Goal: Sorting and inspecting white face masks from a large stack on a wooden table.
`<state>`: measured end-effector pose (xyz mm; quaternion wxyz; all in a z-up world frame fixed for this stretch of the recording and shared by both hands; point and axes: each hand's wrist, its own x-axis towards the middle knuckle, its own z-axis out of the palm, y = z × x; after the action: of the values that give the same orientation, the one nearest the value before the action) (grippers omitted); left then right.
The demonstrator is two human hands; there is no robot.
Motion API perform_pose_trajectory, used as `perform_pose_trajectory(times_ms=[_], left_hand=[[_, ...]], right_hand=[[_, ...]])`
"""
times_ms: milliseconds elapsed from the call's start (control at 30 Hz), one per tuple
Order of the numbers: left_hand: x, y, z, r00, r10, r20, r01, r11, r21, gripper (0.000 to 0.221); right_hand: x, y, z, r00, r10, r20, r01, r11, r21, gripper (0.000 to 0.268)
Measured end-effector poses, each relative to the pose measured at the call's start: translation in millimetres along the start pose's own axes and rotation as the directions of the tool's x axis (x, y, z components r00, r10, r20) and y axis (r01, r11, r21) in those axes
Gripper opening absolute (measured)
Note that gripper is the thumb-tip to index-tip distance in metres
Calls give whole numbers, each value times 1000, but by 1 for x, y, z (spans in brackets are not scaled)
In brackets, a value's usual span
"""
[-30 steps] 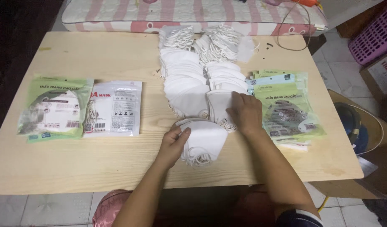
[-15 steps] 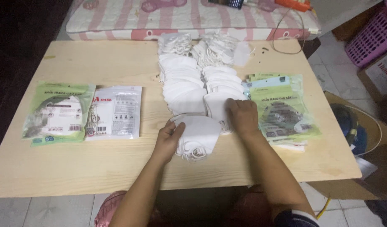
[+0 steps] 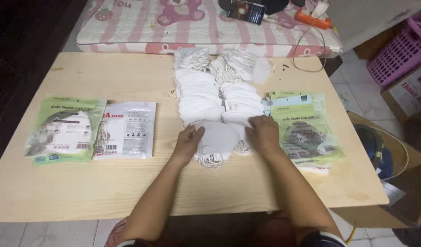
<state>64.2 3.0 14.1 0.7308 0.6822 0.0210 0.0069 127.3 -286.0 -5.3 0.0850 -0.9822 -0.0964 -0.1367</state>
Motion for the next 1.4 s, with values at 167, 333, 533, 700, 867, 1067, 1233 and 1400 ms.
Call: perform_pose_trajectory(times_ms=[167,333,533,700,867,1067,1233,1400], left_hand=[[22,-24,-6,998,26,-49,-27,1000,0,31],[34,-46,-11,997,62,-56,-61,998,10,28],[20,-30,-3,989,135,-61,-118,966,228,31],[-2,-5,5,942,319,-103,-301,941,157,33],[-15,-7,6,972,228,-48,-221,967,126,35],[-28,-13,11,1000,-9,-14,7,997,-83,36],[-41,-5,17,998,-40,-58,32,991,-126,40],[-63,42,18,988,-154,13,154,980,-129,66]], right_hand=[[1,0,-42,965,260,-30,-200,807,556,19],[-10,-64,-135,970,234,71,-136,274,952,30],[-17,-91,-85,945,-125,301,-243,344,907,34],[-7,-83,-48,964,-143,223,-132,472,872,25],[-9,-79,-54,947,-155,283,-174,493,852,24],[-14,-87,-60,924,-168,345,-229,479,847,22],[-18,-89,-58,906,-169,387,-270,472,839,25],[-24,-90,-55,889,-158,430,-318,462,828,27]])
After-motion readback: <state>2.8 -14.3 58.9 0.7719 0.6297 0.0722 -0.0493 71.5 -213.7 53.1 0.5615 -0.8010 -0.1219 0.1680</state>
